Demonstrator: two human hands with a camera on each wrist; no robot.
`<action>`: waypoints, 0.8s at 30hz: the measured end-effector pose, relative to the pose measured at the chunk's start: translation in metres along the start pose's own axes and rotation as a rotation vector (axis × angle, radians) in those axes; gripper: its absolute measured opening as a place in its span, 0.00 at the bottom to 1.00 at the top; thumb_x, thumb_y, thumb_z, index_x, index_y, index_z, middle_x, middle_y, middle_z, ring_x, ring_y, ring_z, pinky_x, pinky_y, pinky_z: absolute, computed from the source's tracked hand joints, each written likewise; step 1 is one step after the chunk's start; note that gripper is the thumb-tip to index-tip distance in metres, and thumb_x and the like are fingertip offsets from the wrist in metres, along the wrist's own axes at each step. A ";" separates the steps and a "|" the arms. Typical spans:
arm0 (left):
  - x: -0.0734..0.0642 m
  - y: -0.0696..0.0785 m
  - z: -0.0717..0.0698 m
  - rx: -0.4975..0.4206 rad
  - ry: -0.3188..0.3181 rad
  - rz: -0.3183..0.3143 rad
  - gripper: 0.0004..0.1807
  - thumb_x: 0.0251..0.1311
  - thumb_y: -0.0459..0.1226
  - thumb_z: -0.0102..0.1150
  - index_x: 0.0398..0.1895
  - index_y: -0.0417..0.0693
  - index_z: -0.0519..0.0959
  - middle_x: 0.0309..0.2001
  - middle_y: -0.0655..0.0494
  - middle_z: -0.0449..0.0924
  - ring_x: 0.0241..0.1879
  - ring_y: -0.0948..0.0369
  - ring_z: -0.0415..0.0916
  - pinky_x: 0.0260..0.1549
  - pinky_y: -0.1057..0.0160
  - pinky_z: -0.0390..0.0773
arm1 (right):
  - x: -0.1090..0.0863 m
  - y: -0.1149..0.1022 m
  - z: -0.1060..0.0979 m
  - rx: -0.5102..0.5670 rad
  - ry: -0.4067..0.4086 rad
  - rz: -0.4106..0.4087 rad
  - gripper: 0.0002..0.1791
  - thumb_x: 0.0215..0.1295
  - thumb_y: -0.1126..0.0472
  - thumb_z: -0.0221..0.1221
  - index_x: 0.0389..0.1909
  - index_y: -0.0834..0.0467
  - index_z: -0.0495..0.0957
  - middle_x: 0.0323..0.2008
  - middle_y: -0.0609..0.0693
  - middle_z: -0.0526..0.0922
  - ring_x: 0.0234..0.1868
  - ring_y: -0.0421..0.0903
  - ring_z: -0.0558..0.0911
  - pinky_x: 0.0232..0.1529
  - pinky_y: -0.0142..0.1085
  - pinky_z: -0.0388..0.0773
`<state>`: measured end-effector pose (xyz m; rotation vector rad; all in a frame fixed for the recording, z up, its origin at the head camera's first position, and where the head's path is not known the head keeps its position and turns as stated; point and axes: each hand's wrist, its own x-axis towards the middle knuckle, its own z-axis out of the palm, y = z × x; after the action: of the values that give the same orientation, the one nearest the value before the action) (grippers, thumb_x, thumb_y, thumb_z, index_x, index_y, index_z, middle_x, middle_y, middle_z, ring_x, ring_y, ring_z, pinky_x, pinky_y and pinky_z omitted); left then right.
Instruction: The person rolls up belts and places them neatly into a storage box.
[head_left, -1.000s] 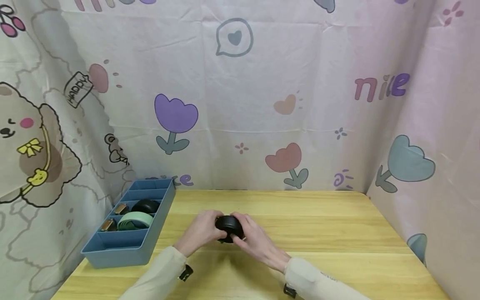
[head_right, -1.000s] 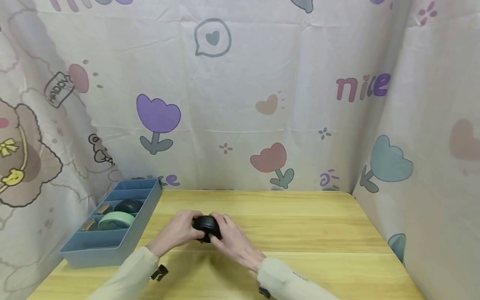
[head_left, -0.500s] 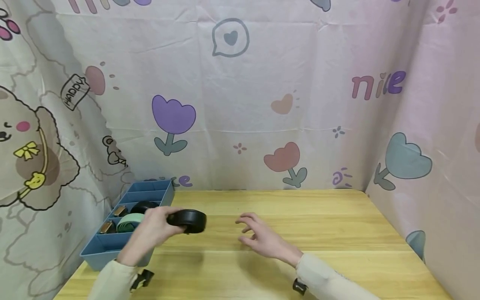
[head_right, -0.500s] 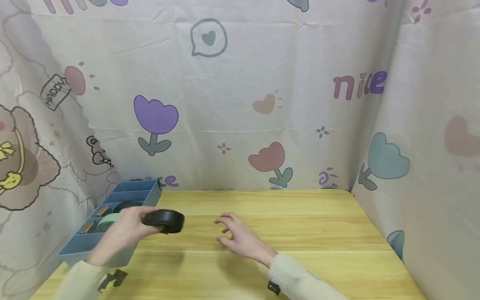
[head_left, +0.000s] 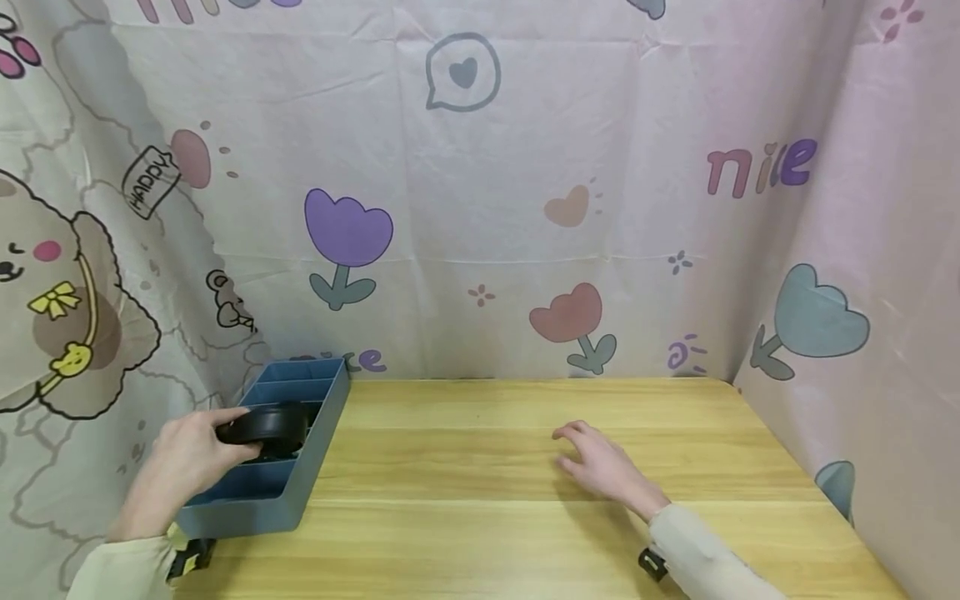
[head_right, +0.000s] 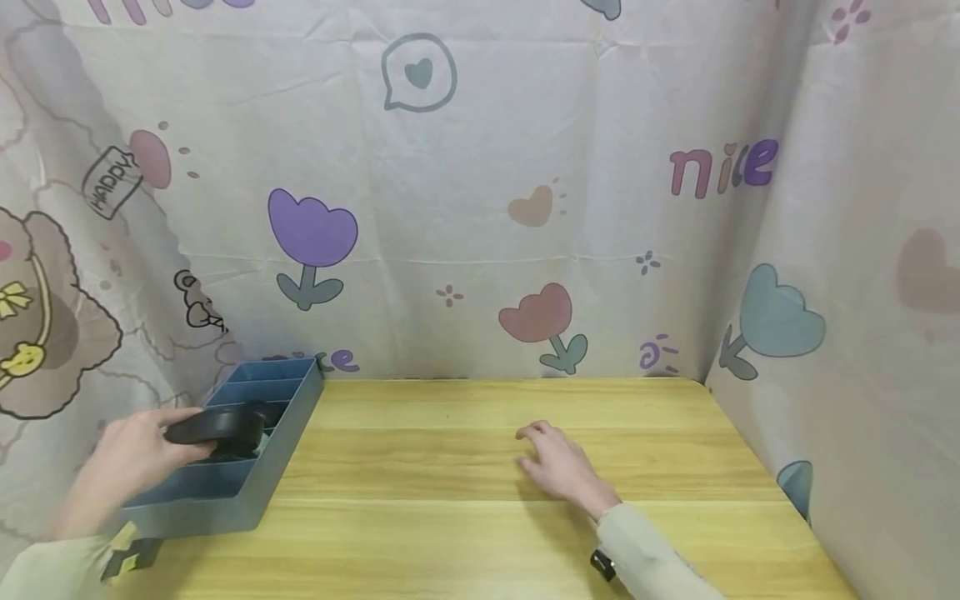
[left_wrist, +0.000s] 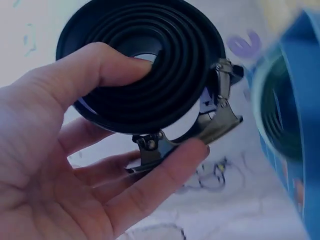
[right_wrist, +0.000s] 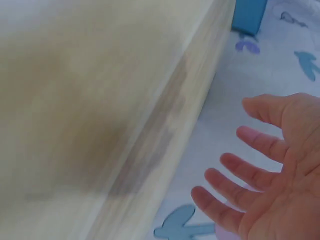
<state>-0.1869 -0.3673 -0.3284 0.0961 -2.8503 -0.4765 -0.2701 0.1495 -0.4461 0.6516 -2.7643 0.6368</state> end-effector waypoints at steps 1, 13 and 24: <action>0.000 -0.004 0.000 0.016 -0.011 -0.010 0.35 0.46 0.43 0.73 0.56 0.32 0.77 0.42 0.30 0.80 0.27 0.52 0.71 0.22 0.58 0.68 | -0.001 0.004 -0.002 -0.022 0.002 0.013 0.21 0.62 0.57 0.64 0.56 0.56 0.77 0.58 0.54 0.77 0.58 0.57 0.77 0.56 0.57 0.74; 0.000 -0.027 0.029 0.235 -0.128 0.100 0.12 0.38 0.29 0.70 0.27 0.37 0.77 0.24 0.47 0.75 0.23 0.52 0.69 0.21 0.51 0.69 | 0.003 0.033 -0.018 -0.065 0.013 0.106 0.19 0.62 0.58 0.62 0.54 0.58 0.78 0.56 0.61 0.77 0.55 0.62 0.78 0.52 0.60 0.75; 0.010 -0.041 0.053 0.317 -0.060 0.223 0.11 0.41 0.20 0.63 0.20 0.42 0.74 0.23 0.45 0.77 0.22 0.51 0.73 0.21 0.49 0.71 | 0.007 0.026 -0.022 -0.004 -0.023 0.094 0.19 0.64 0.56 0.62 0.55 0.58 0.78 0.60 0.59 0.75 0.60 0.59 0.76 0.56 0.60 0.73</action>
<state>-0.2096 -0.3908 -0.3882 -0.1809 -2.9231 0.0194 -0.2858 0.1775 -0.4339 0.5347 -2.8304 0.6471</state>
